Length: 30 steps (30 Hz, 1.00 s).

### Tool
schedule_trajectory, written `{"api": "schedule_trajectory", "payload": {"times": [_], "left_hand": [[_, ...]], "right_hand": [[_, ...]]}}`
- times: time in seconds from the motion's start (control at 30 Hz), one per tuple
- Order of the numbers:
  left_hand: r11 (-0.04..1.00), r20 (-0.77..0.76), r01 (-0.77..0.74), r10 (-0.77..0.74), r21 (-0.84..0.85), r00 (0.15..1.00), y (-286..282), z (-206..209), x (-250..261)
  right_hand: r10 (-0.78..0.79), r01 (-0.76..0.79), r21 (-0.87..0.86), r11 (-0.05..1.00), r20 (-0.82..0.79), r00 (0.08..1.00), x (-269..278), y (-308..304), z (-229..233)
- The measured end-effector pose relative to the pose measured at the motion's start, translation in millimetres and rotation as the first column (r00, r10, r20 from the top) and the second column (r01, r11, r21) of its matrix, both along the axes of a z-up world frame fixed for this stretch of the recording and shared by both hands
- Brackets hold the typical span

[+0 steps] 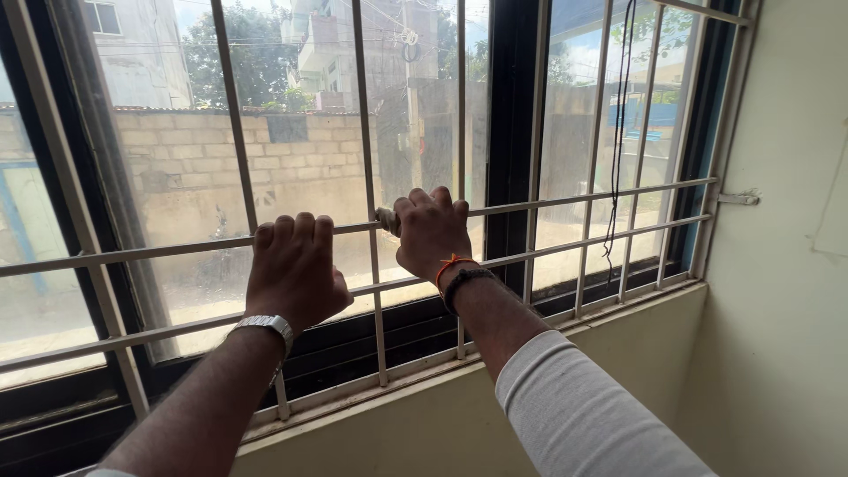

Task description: The person wipes the horizontal bars and vertical frame of a window using a cloth, then folds the cloth.

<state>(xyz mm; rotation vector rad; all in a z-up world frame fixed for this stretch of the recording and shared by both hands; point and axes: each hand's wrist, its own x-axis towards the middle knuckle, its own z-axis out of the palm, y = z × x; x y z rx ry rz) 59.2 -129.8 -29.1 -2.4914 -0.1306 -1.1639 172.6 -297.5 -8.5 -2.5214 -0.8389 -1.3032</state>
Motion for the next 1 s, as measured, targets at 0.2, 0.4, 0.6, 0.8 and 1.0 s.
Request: {"api": "schedule_trajectory", "payload": {"times": [0.2,0.4,0.6,0.8,1.0], "left_hand": [[0.999,0.108,0.014,-0.009,-0.048,0.994,-11.7,9.3,-1.0],[0.987,-0.014,-0.072,0.071,-0.142,0.997,-16.4,14.8,-5.3],[0.991,0.043,0.005,0.001,-0.134,0.999,-5.3,12.0,2.5],[0.985,0.036,-0.005,0.012,-0.173,0.999,-13.9,13.3,1.7],[0.989,0.032,-0.037,0.042,-0.144,0.999,-11.6,10.3,2.9]], "right_hand": [[0.04,-0.036,0.125,0.992,-0.03,0.999,1.8,6.7,-6.4],[0.327,-0.372,0.353,0.858,0.183,0.927,-1.3,25.9,-35.8],[0.22,-0.24,0.053,0.969,0.245,0.944,21.1,-27.4,-24.5],[0.083,-0.095,0.202,0.975,0.07,0.994,20.9,-11.8,-19.4],[0.182,-0.187,0.229,0.955,0.043,0.982,3.9,23.1,-26.2]]}}
